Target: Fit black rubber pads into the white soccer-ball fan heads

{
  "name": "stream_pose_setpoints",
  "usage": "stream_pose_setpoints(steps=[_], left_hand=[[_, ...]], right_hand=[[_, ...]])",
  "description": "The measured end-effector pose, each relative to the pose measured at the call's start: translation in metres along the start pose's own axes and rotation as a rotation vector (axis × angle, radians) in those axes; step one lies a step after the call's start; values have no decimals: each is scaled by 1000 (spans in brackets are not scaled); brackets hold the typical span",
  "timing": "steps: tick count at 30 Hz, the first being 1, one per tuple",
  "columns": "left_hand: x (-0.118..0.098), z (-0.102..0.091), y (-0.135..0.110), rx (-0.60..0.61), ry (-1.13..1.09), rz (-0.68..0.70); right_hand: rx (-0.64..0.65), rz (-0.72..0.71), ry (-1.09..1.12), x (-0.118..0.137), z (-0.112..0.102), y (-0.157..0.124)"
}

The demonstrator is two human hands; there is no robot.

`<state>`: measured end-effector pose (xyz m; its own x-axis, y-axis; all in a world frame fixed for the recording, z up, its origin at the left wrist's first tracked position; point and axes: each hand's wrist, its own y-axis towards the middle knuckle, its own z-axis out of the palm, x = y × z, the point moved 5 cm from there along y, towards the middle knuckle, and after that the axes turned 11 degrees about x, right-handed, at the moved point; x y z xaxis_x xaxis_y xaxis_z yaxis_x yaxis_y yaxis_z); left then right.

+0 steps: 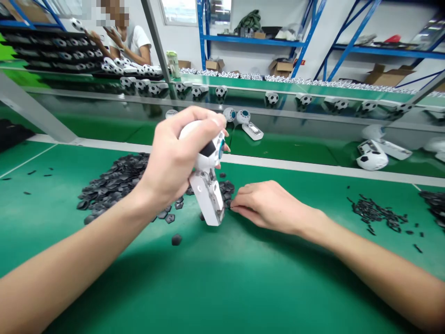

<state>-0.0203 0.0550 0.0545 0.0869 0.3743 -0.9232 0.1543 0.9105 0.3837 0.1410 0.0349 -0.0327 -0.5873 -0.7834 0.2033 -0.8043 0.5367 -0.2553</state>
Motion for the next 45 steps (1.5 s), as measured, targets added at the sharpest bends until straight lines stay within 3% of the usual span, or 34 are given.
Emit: stream_pose_setpoints(steps=[6,12,18,25,30,38,45], left_hand=[[26,13,-8,103,81,-176],[33,12,-11,173,253,-207],[27,12,-9,201,334,-202],[27,12,-5,276,408,-261],[24,10,-5,228,458,-239],[23,8,-7,155,416,-222],[33,12,-10,145,263,-292]], right_hand=[[107,23,17,4,-1,-3],[95,64,-4,5,-3,1],[-91,108,47,-3,-15,-8],[-475,-47,350,-8,-28,-23],[-651,-112,473,-4,-38,-29],[-830,-179,435,8,-46,-35],[-836,-198,490,12,-42,-35]])
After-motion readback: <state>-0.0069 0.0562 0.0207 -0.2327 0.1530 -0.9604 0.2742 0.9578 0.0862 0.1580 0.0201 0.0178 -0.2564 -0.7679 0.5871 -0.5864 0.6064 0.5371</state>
